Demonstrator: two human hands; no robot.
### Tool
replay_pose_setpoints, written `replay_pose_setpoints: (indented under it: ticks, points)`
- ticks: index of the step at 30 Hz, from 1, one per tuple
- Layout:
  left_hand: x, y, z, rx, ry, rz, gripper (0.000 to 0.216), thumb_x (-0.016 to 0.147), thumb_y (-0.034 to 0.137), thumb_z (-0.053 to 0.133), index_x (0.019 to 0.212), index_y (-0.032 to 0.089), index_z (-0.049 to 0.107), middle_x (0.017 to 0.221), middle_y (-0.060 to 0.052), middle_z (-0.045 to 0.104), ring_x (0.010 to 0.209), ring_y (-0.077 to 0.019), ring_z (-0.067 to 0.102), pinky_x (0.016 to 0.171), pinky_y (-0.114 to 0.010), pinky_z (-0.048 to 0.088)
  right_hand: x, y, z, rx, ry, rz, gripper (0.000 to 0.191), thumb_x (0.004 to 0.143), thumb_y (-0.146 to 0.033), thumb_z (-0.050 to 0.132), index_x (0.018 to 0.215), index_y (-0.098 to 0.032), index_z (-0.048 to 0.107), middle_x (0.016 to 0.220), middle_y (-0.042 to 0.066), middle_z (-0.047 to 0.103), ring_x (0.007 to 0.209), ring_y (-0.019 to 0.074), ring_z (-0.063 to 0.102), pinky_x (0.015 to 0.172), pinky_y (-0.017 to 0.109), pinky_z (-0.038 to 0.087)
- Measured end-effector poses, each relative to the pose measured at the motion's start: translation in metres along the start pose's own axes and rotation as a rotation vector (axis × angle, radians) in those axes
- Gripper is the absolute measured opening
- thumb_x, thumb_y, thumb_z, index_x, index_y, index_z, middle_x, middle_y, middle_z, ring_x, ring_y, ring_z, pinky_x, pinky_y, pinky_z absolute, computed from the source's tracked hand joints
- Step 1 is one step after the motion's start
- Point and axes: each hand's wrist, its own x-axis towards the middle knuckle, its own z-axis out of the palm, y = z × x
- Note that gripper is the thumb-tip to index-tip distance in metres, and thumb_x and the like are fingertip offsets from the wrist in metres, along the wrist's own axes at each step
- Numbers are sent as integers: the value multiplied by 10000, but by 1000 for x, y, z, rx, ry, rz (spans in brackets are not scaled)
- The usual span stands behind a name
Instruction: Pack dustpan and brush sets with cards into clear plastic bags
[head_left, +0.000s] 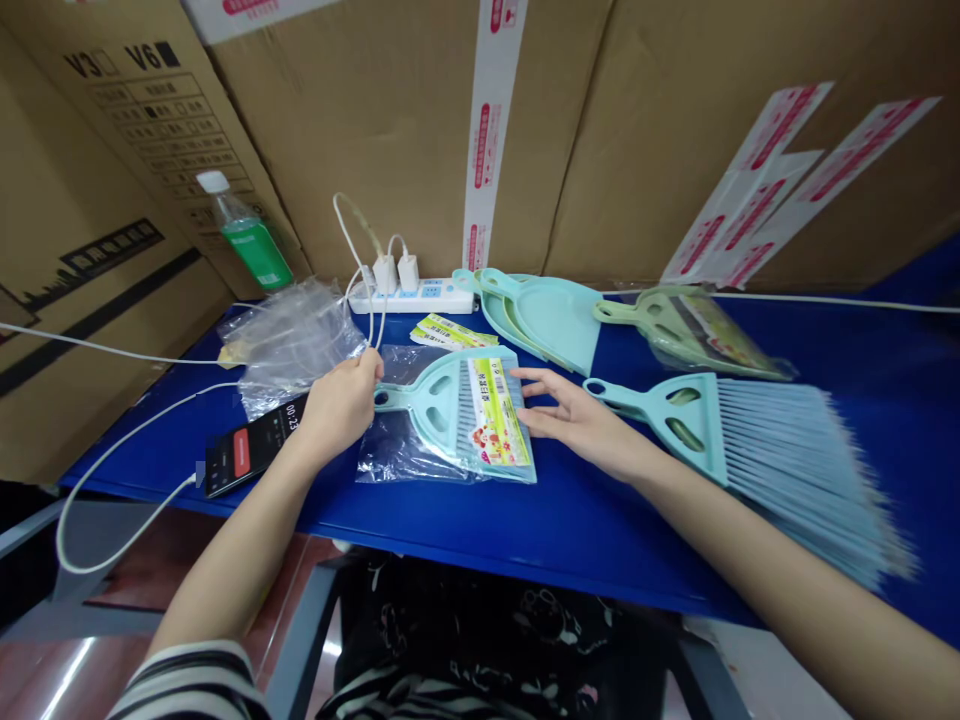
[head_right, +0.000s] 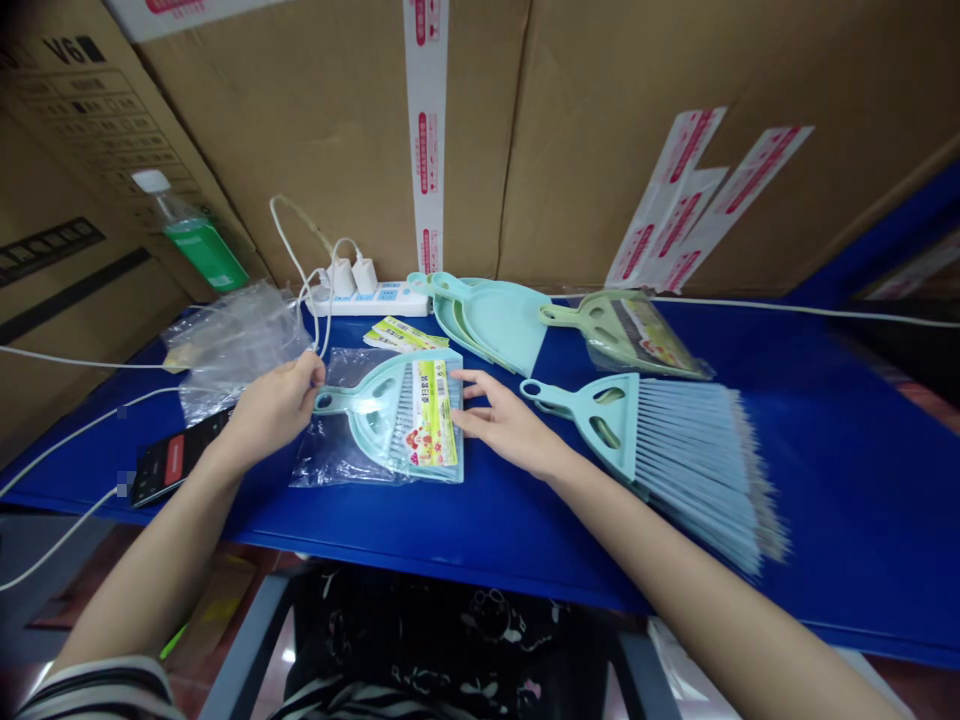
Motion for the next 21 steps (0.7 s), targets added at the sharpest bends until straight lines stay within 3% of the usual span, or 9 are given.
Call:
replay_pose_setpoints:
  ticks: [5, 11, 17, 21]
  points:
    - [0, 2, -5, 33, -94, -92, 235, 795, 32, 361, 915, 190, 487, 816, -90, 651, 743, -251, 643, 544, -294, 398, 0, 1, 0, -39, -20, -19, 488, 748, -327, 665, 1203, -216, 527, 1150, 76, 498, 845, 164, 633, 891, 435, 557]
    - [1, 3, -8, -3, -154, -120, 251, 818, 44, 366, 983, 178, 500, 917, -108, 670, 838, -268, 661, 640, -314, 450, -1, 2, 1, -160, -106, -146, 495, 701, -383, 685, 1140, -188, 567, 1265, 122, 499, 870, 180, 626, 822, 411, 584]
    - [3, 0, -3, -124, -148, -61, 249, 808, 43, 383, 982, 192, 482, 927, -80, 674, 856, -242, 668, 688, -302, 469, -1, 3, -3, -168, -106, -172, 500, 800, -399, 595, 1254, -205, 514, 1384, 122, 481, 969, 193, 626, 910, 429, 544]
    - [3, 1, -3, -124, -146, -42, 224, 811, 46, 388, 944, 201, 479, 882, -59, 672, 814, -238, 665, 667, -297, 450, -2, 1, -5, -154, -113, -149, 625, 795, -414, 615, 1357, -211, 430, 1444, 132, 428, 979, 199, 618, 876, 423, 557]
